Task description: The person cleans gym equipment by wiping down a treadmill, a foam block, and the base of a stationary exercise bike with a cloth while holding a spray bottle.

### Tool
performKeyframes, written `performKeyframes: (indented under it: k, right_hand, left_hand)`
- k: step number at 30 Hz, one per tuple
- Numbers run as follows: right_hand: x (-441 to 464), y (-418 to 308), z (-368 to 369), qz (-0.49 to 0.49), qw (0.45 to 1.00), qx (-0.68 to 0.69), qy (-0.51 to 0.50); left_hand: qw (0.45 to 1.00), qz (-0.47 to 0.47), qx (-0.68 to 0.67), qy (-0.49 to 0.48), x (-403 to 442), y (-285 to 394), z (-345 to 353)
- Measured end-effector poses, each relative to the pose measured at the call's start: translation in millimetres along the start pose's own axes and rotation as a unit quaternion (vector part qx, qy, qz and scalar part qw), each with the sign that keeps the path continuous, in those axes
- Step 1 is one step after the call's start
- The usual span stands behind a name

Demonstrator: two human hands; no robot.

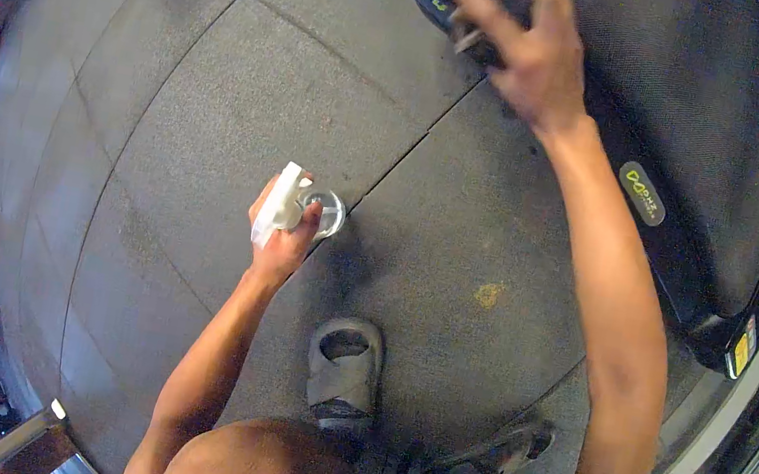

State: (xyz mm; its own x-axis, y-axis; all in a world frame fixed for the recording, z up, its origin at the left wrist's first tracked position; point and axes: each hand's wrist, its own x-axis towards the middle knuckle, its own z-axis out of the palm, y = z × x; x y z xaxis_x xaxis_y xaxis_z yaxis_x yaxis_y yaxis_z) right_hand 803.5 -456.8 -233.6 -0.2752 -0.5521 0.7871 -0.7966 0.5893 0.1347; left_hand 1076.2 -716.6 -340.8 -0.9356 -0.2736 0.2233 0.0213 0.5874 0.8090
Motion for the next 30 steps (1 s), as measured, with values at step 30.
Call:
performKeyframes:
  k: [30]
  right_hand:
    - [-139,1,-228,0.183,0.871,-0.126,-0.438]
  left_hand:
    - [0.997,-0.063,-0.003,-0.043,-4,8,-7]
